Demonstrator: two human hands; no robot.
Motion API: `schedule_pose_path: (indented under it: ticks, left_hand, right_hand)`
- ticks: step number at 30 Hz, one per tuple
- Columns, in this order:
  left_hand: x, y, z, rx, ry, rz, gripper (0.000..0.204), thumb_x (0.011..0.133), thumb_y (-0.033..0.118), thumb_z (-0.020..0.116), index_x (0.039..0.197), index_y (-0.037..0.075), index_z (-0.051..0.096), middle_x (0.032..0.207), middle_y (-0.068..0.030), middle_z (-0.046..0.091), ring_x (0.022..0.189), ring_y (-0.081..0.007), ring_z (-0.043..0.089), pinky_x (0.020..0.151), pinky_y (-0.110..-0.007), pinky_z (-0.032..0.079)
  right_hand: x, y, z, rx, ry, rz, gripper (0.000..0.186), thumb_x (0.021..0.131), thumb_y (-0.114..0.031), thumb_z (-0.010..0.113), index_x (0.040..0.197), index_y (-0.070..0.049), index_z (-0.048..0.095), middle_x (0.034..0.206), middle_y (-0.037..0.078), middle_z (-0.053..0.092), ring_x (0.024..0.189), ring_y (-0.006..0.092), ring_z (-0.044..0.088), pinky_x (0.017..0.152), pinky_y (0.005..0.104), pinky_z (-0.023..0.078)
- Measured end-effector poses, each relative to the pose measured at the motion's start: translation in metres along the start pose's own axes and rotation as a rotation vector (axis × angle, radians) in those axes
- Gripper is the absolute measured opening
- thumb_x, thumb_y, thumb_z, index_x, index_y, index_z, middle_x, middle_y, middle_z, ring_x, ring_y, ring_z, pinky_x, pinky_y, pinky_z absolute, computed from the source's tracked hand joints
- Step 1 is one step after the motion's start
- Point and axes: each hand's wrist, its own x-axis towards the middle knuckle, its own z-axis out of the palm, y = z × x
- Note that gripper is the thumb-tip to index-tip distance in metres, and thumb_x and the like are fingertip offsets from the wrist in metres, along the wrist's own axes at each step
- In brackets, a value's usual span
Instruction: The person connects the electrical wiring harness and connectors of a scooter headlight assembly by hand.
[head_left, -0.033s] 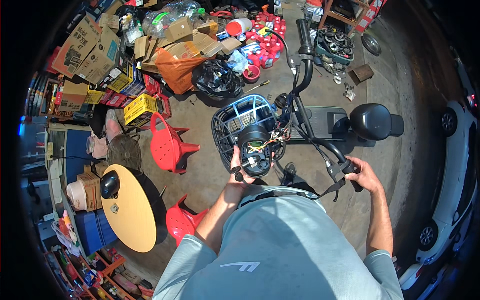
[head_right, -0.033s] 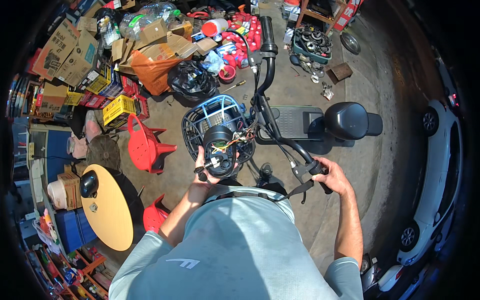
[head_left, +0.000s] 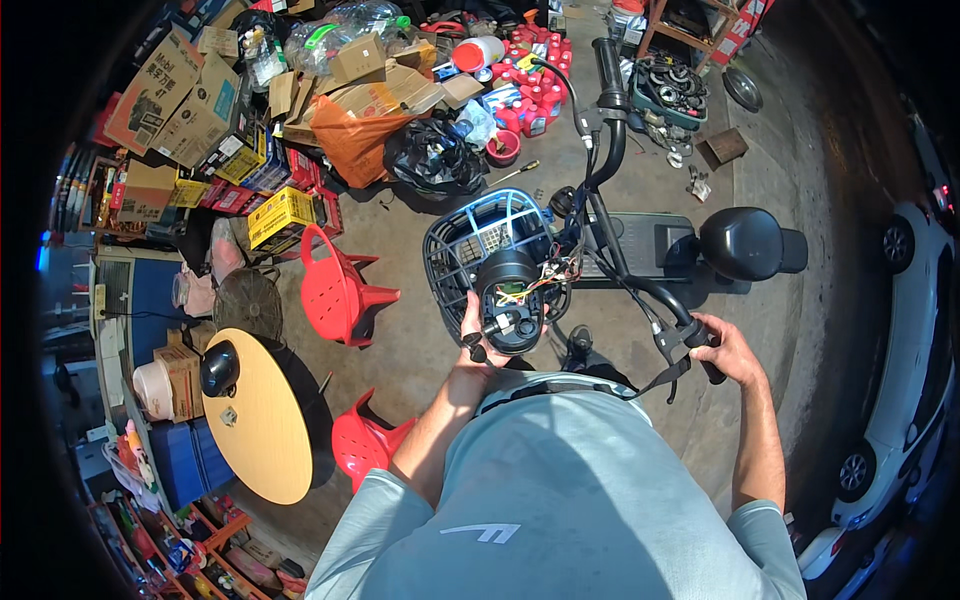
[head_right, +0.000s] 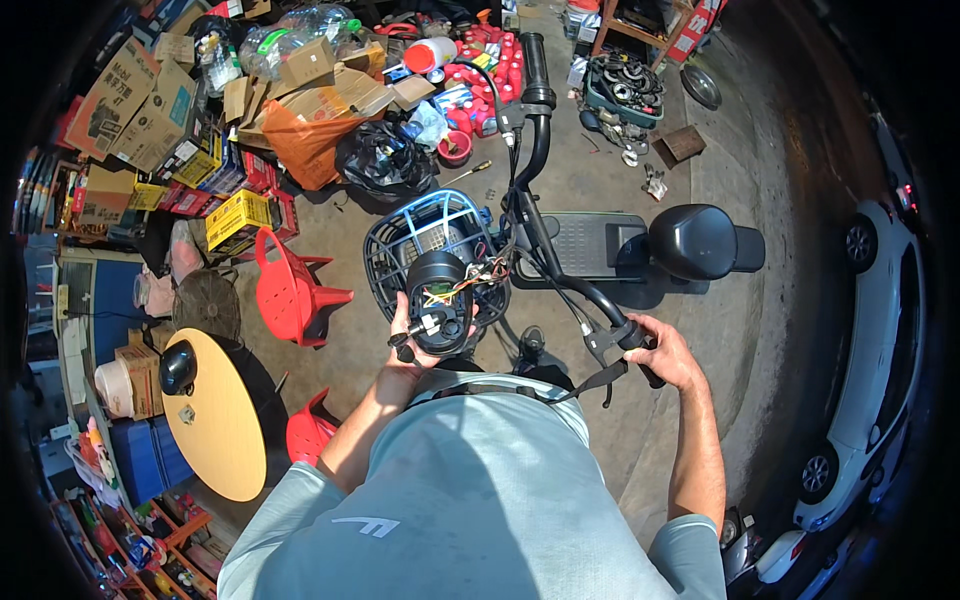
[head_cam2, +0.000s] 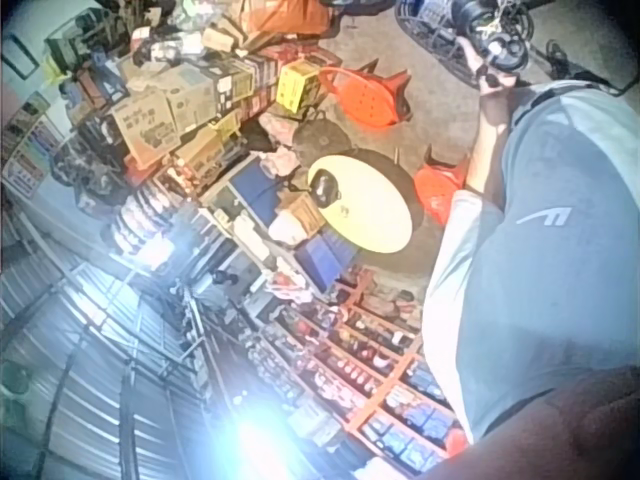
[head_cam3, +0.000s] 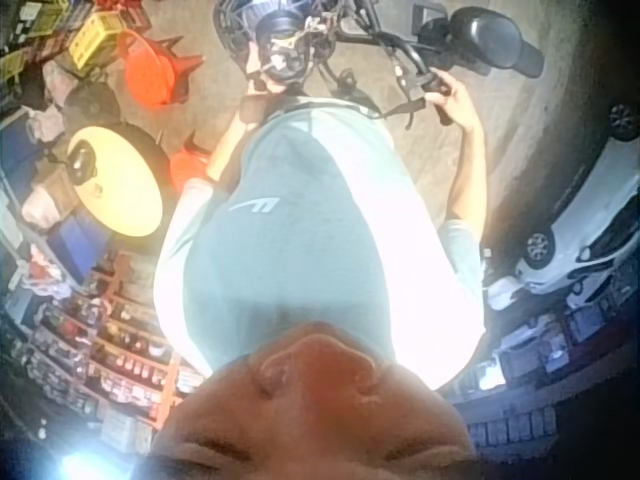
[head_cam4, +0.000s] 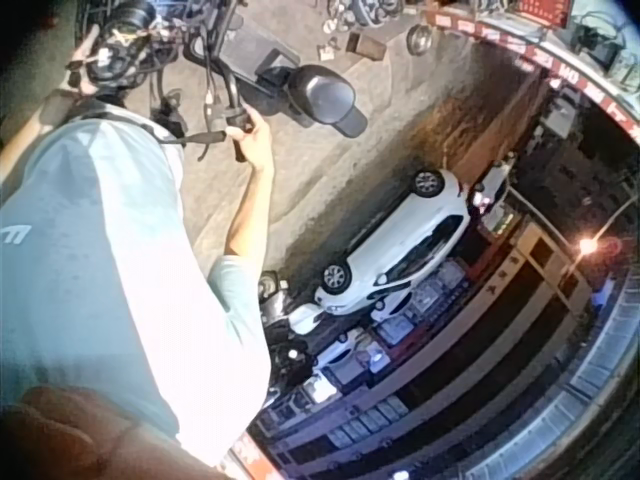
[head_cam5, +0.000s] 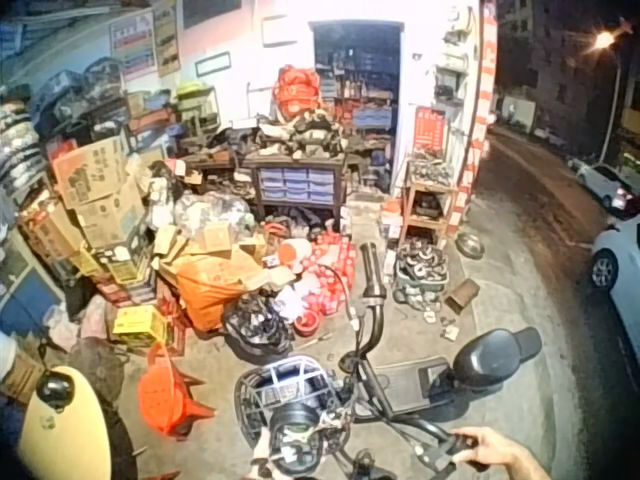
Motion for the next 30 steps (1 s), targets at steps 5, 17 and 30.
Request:
schedule_pose_path:
  ticks: [5, 17, 30]
  left_hand:
    - [0.0, 0.0, 0.001, -0.018, 0.0, -0.014, 0.088, 0.085, 0.072, 0.04, 0.144, 0.007, 0.032, 0.137, -0.0242, 0.044, 0.124, -0.046, 0.044, 0.098, -0.062, 0.042]
    - [-0.002, 0.001, 0.004, -0.008, -0.002, -0.023, 0.087, 0.086, 0.072, 0.035, 0.144, 0.007, 0.031, 0.137, -0.0232, 0.044, 0.123, -0.0455, 0.045, 0.098, -0.061, 0.042]
    - [0.001, 0.001, -0.002, 0.0, 0.009, -0.029, 0.086, 0.087, 0.072, 0.033, 0.143, 0.007, 0.033, 0.135, -0.0237, 0.046, 0.122, -0.0456, 0.047, 0.097, -0.062, 0.042]
  right_hand:
    - [-0.001, -0.005, 0.0, -0.001, -0.006, 0.01, 0.068, 0.063, -0.001, 0.076, 0.127, -0.005, 0.055, 0.097, 0.004, 0.063, 0.08, 0.0149, 0.06, 0.075, 0.0304, 0.051]
    - [-0.001, -0.009, -0.001, 0.044, -0.037, 0.049, 0.068, 0.061, -0.001, 0.074, 0.126, -0.005, 0.056, 0.098, 0.002, 0.061, 0.079, 0.0145, 0.059, 0.075, 0.0304, 0.05]
    - [-0.001, -0.005, 0.0, 0.045, -0.014, -0.003, 0.068, 0.062, -0.001, 0.076, 0.127, -0.005, 0.055, 0.096, 0.002, 0.061, 0.079, 0.0143, 0.058, 0.075, 0.0304, 0.05]
